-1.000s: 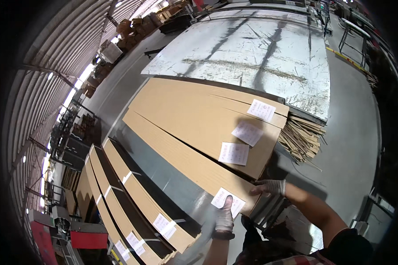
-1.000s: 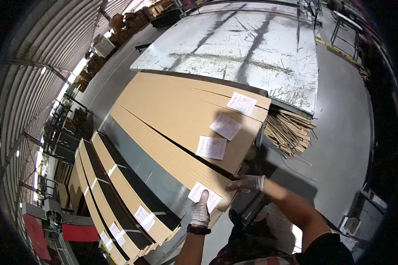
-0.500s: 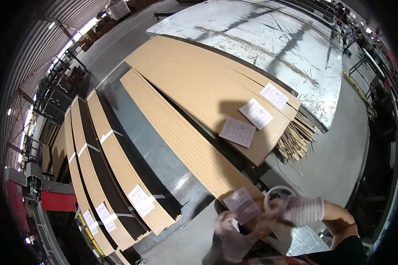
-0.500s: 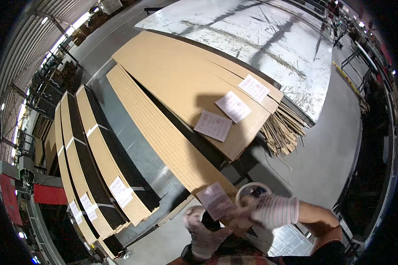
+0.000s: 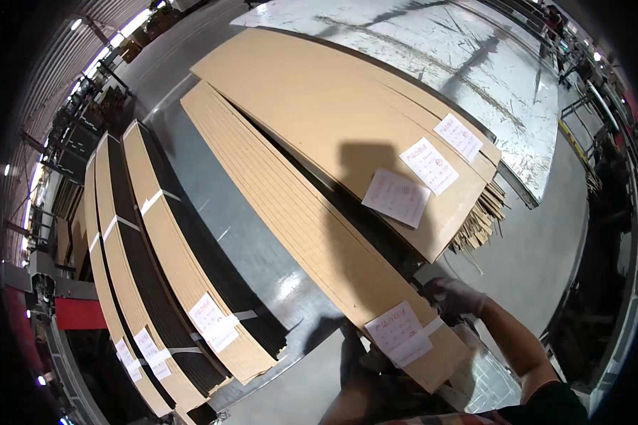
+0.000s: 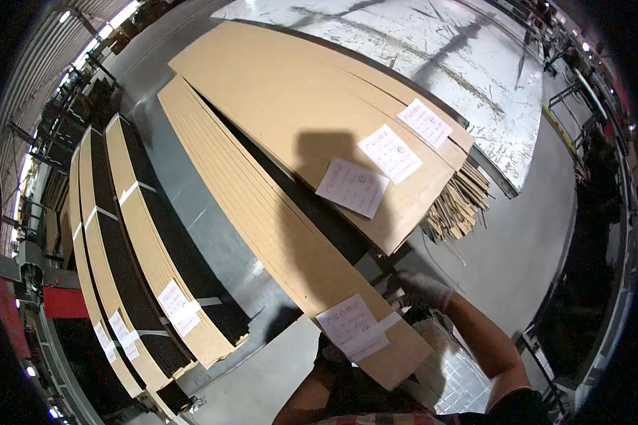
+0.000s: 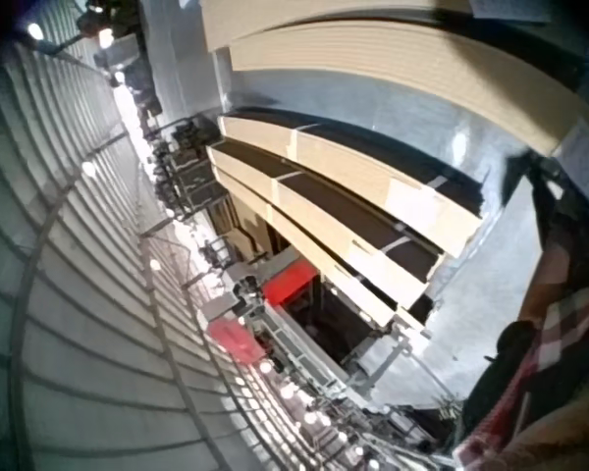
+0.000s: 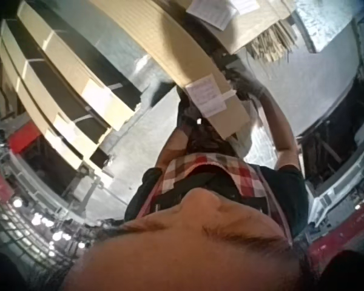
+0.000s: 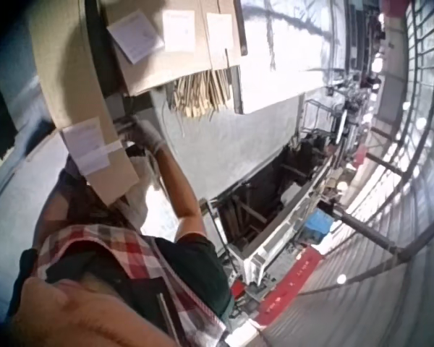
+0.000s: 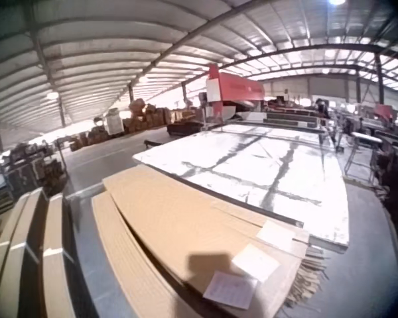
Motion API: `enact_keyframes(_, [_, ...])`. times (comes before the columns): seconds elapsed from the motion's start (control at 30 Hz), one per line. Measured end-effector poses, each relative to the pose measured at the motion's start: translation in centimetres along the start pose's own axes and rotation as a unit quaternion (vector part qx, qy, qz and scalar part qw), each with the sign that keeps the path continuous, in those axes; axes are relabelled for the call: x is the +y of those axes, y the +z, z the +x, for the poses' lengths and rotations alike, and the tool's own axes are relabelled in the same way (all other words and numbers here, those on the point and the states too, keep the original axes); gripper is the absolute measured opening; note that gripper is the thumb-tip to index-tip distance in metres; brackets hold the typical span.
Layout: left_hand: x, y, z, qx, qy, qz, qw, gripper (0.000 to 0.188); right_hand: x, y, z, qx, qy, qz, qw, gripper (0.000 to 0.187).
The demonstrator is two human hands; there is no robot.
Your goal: Applying tape to bundles of wooden strips in a manufacturing facility.
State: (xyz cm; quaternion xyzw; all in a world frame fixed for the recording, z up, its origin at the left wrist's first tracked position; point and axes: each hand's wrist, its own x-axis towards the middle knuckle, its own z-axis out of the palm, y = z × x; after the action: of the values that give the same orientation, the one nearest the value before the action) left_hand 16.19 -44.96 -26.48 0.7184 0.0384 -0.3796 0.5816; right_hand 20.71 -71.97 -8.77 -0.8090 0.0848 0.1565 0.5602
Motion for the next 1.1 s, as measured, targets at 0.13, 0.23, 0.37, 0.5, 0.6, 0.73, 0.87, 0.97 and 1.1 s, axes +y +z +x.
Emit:
enact_keyframes(0.13, [3.5, -2.9, -3.1, -0.028, -0.116, -0.129, 0.984, 0.054, -14.2, 3.6, -5.7, 0.150, -0.128, -0.253, 0.947, 0.029])
enact_keyframes(0.23, [11.5, -7.0, -6.6, -0.086, -0.158, -0.135, 0.974, 0.059, -14.7, 7.6, -7.3, 0.127, -0.136, -0.345, 0.920, 0.035])
enact_keyframes(0.37, [22.1, -8.5, -11.9, -0.199, 0.039, -0.257, 0.945, 0.085, -14.6, 9.5, -8.0, 0.216, -0.144, -0.377, 0.889, 0.061])
enact_keyframes(0.5, [25.7, -5.6, -10.2, -0.071, 0.126, 0.174, 0.974, 0.046, -16.7, 6.0, -7.8, 0.291, -0.310, -0.116, 0.898, 0.063])
enact_keyframes(0.6, [24.2, -3.1, -9.5, 0.029, 0.180, -0.066, 0.981, 0.036, -19.0, 0.2, -6.4, -0.076, -0.238, -0.206, 0.946, 0.045])
enact_keyframes(0.73, [21.0, -5.2, -9.1, 0.083, 0.114, 0.071, 0.987, 0.055, -18.2, -3.7, -4.2, -0.154, 0.027, -0.440, 0.884, 0.023])
enact_keyframes(0.87, [26.2, -3.9, -8.7, 0.105, 0.153, -0.075, 0.980, 0.058, -7.1, -2.4, -1.9, -0.055, 0.102, -0.507, 0.854, 0.028])
enact_keyframes(0.97, [22.6, -3.7, -6.0, 0.049, 0.160, -0.246, 0.955, 0.052, -10.8, -1.2, -4.9, 0.036, 0.091, -0.034, 0.995, 0.048])
enact_keyframes(1.1, [26.6, -0.9, -15.5, -0.112, 0.007, -0.151, 0.982, 0.085, -9.0, -4.6, -4.9, -0.342, -0.008, -0.442, 0.829, 0.056])
